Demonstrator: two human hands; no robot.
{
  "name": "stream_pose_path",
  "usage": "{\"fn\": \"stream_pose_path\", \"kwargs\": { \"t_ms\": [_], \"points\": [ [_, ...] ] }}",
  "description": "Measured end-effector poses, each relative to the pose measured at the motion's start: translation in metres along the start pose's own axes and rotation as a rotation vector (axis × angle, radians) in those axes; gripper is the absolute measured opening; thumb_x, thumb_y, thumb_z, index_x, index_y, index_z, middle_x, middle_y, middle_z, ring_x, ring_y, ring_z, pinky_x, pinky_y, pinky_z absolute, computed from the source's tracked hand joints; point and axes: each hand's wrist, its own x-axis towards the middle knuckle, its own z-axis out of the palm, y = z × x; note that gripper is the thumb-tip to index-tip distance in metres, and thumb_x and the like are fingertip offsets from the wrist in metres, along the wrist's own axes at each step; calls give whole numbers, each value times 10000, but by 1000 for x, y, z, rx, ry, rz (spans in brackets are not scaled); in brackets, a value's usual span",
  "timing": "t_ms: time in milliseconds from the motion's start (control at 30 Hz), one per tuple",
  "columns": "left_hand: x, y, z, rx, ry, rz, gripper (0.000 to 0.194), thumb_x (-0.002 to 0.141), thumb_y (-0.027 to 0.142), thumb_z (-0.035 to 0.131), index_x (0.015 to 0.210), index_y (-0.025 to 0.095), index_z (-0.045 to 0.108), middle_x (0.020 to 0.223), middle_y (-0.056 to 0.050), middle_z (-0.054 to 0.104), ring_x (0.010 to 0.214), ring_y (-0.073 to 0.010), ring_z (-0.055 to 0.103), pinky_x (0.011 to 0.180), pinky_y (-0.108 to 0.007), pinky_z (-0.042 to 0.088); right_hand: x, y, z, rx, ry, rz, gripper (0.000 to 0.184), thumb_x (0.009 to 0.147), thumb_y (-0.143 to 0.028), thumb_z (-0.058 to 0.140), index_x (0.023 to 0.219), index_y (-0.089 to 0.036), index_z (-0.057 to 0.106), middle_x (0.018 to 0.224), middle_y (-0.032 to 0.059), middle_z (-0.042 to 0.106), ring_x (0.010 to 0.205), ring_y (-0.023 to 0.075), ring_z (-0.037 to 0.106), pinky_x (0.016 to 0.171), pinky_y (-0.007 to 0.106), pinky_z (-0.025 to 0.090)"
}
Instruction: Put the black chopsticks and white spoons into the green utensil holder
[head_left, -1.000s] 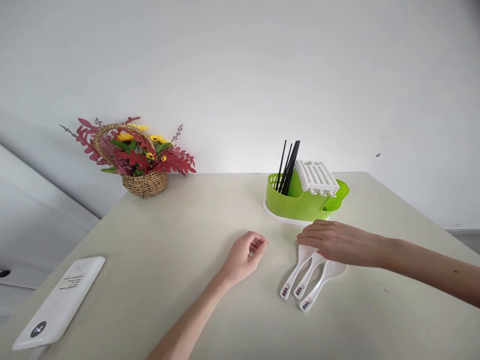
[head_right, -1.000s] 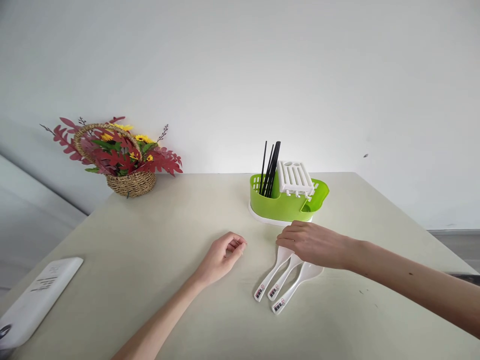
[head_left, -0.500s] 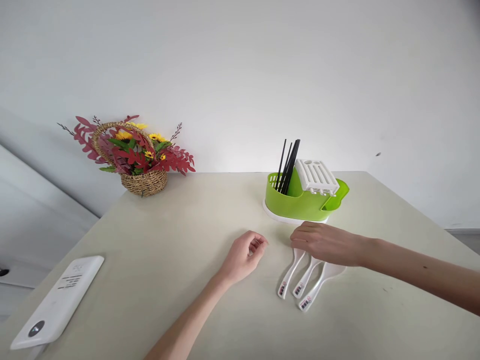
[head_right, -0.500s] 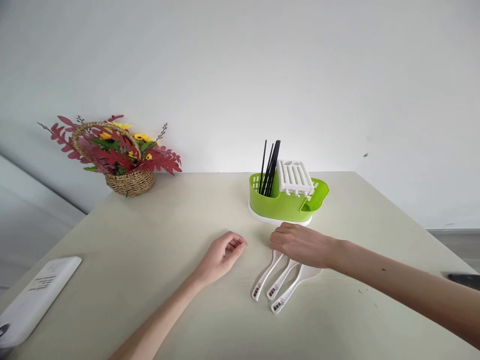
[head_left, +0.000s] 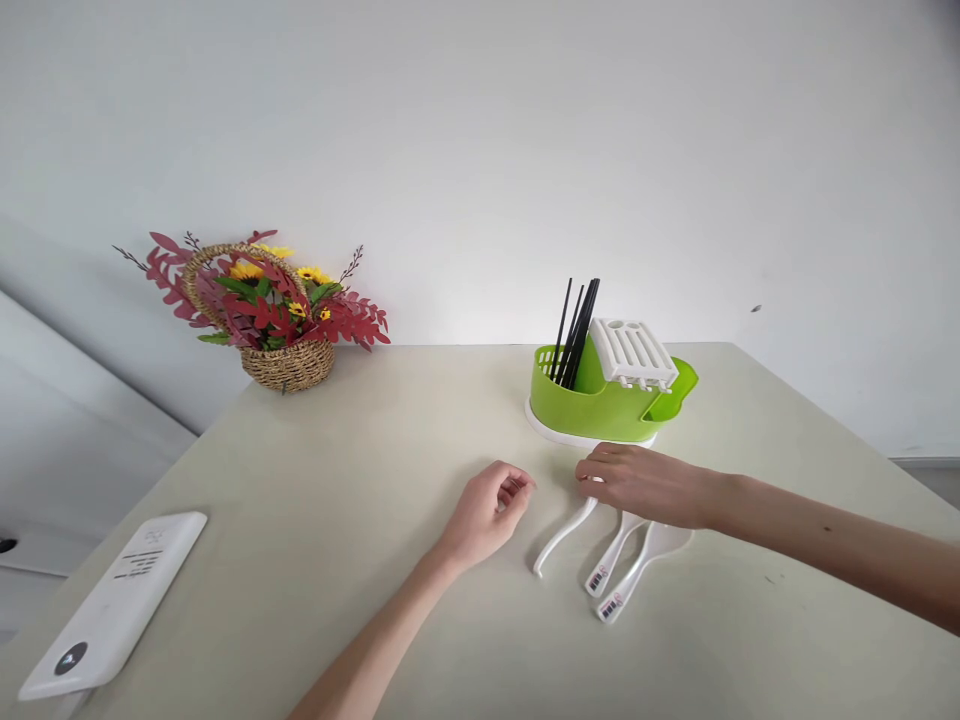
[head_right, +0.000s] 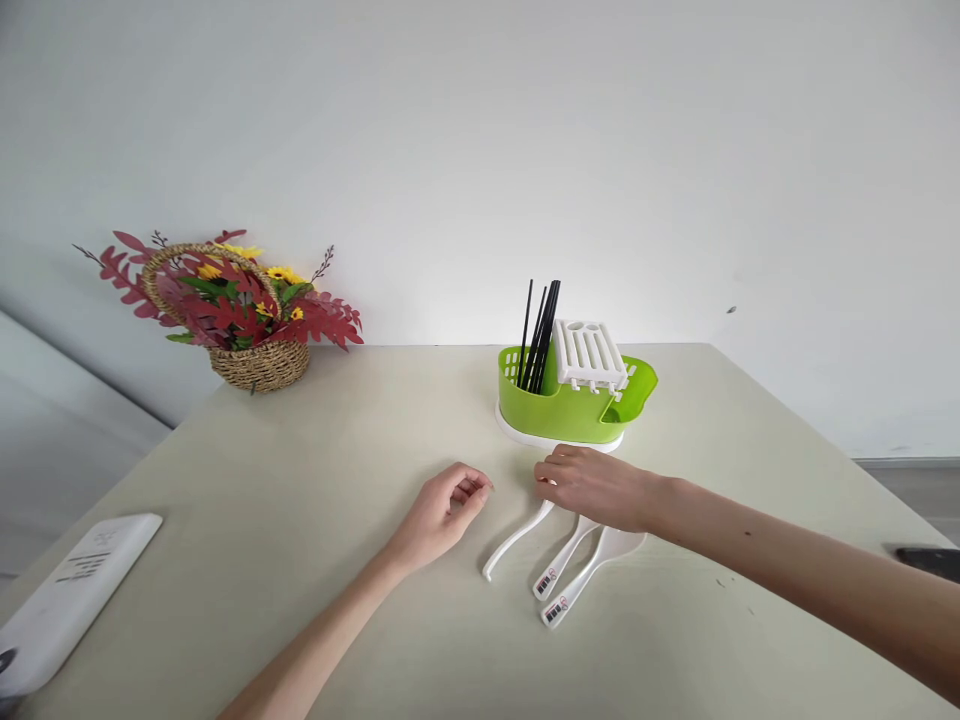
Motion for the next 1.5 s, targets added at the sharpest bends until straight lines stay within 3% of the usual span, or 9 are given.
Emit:
{"fn": "stream_pose_path", "kwargs": {
  "t_ms": [167, 300, 400, 500, 667, 767, 933, 1233, 1500],
  "points": [
    [-1, 2, 3, -24, 26, -18, 233, 979, 438, 588, 1001, 225, 680, 1022, -57, 751, 909, -194, 694, 732, -281, 503, 4, 1, -11, 78, -3, -3, 287, 901, 61, 502, 870, -191, 637, 901, 55, 702, 836, 207, 646, 819, 347, 458],
    [7, -1, 0, -224, 158, -100, 268, 932, 467, 630, 1000, 218, 700, 1072, -71, 738, 998, -215, 683, 835, -303, 524, 6, -1, -32, 235, -62, 136, 229, 1001, -90, 492, 913, -198, 674, 865, 58, 723, 806, 222, 666, 738, 355, 454],
    [16, -8, -11, -391, 388, -213, 311, 891, 480, 641, 1015, 201, 698, 1038, -76, 719, 966, -213, 673, 850, -320, 531, 9, -6, -52, 589, -19, 372, 193, 1030, -336, 553, 1018, -229, 712, 970, 62, 762, 836, 227, 695, 718, 353, 485],
    [20, -11, -21, -408, 521, -276, 339, 869, 488, 651, 1034, 195, 691, 983, -62, 696, 897, -200, 664, 840, -328, 527, 14, -17, -74, 1165, 154, 588, 321, 980, -525, 617, 1042, -223, 706, 1023, 67, 772, 878, 219, 711, 734, 341, 555],
    [16, -2, -18, -268, 449, -273, 338, 876, 513, 634, 1002, 203, 687, 971, -61, 710, 894, -204, 664, 818, -312, 511, 27, -32, -98, 1805, 460, 721, 357, 951, -494, 704, 1139, -192, 676, 1172, 92, 746, 1081, 213, 724, 790, 258, 614],
    [14, 1, -14, -212, 403, -260, 335, 886, 521, 625, 997, 209, 680, 1062, -79, 723, 937, -211, 666, 802, -302, 506, 33, -37, -99, 2000, 583, 755, 271, 944, -393, 743, 1103, -176, 705, 1259, 98, 720, 1153, 213, 717, 855, 231, 642],
    [14, 0, -13, -192, 396, -241, 347, 905, 539, 619, 995, 210, 682, 1062, -83, 732, 950, -210, 673, 792, -293, 515, 47, -38, -98, 2272, 772, 786, 161, 967, -194, 701, 1112, -127, 717, 1191, 109, 744, 1211, 230, 704, 971, 259, 639],
    [11, 4, -9, -158, 348, -197, 324, 929, 514, 612, 991, 205, 685, 959, -62, 710, 957, -209, 666, 806, -291, 508, 93, -31, -108, 2433, 1073, 846, 149, 1052, -144, 532, 1129, -90, 647, 1159, 149, 763, 1034, 195, 778, 857, 226, 663],
    [8, 7, -8, -97, 278, -136, 325, 941, 514, 607, 981, 206, 701, 1004, -67, 741, 892, -194, 669, 713, -271, 496, 134, -14, -100, 2564, 1306, 889, 209, 1028, -48, 510, 1227, -111, 522, 1213, 173, 733, 1013, 198, 786, 852, 236, 664]
  ]
}}
